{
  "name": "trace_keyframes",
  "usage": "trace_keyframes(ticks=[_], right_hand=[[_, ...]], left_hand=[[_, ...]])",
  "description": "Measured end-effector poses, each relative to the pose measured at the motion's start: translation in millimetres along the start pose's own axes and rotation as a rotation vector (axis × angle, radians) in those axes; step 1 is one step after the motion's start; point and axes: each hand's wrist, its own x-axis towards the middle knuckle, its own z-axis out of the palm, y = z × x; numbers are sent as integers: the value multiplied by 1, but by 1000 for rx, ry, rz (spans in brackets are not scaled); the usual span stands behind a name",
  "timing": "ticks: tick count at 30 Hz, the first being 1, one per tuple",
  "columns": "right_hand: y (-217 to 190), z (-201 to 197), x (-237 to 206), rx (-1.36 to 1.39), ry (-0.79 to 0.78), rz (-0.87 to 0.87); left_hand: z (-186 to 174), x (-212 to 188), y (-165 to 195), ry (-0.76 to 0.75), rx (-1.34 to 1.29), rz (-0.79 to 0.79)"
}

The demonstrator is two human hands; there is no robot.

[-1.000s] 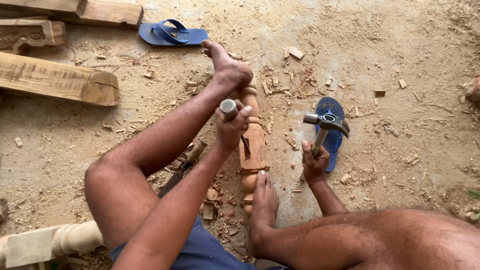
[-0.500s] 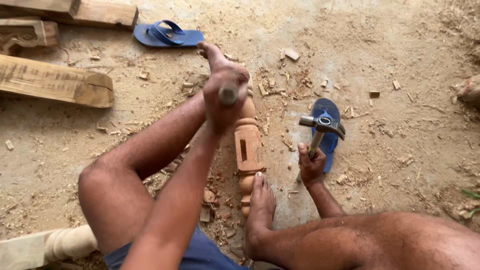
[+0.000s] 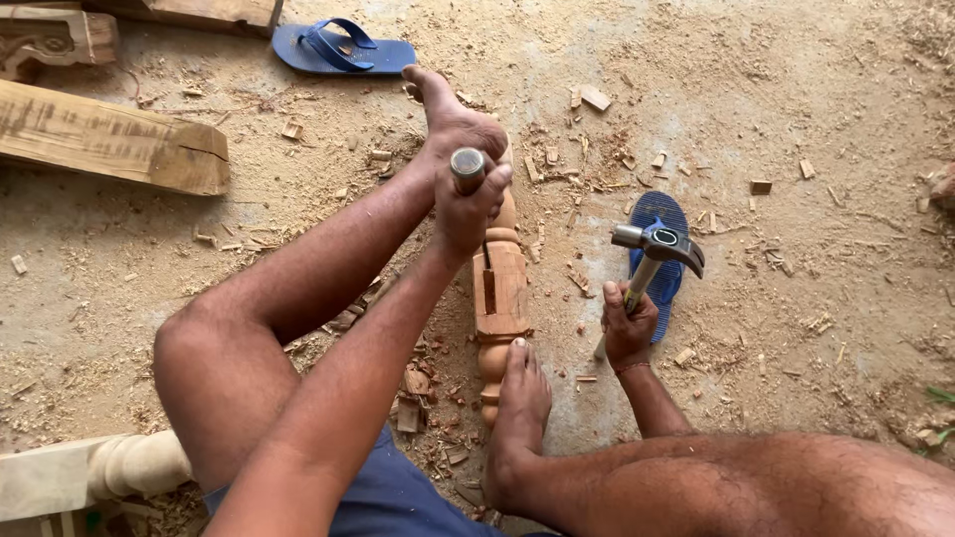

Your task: The person sits on the ground holding a turned wooden baluster between their feet and lap, and cuts a rectangular mortise in it. They hold a chisel in the recess with one hand and repeatedly strike it with a claw hammer, repositioning the chisel to deepen and widen the slot, with wood chips accumulating around the work.

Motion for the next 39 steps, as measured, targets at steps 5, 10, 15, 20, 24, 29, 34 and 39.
trace_keyframes(ticks=[5,10,15,20,24,29,34,39], right_hand=[[7,-2,1,-27,-7,-27],[-3,3,1,-18,-9,-31],[-20,6,-1,-34,-23,-29],[-25,8,-1,-32,-9,-41],[-24,10,0,-30,-14,-37],[-26,9,1,-25,-31,-18],[-35,11,1,-41,-28,-48],[-48,17,2,-41,-18,-27]], left_hand=[[-7,10,0,-12,206,371],[-1,5,-10,19,-208,-26],[-1,8,-4,29,-7,108],[2,23,11,7,-58,266],[4,12,4,31,-69,108],[0,1,-13,57,-89,-32],[-5,0,-11,42,-97,-42],[-7,-1,-5,44,-115,-46]])
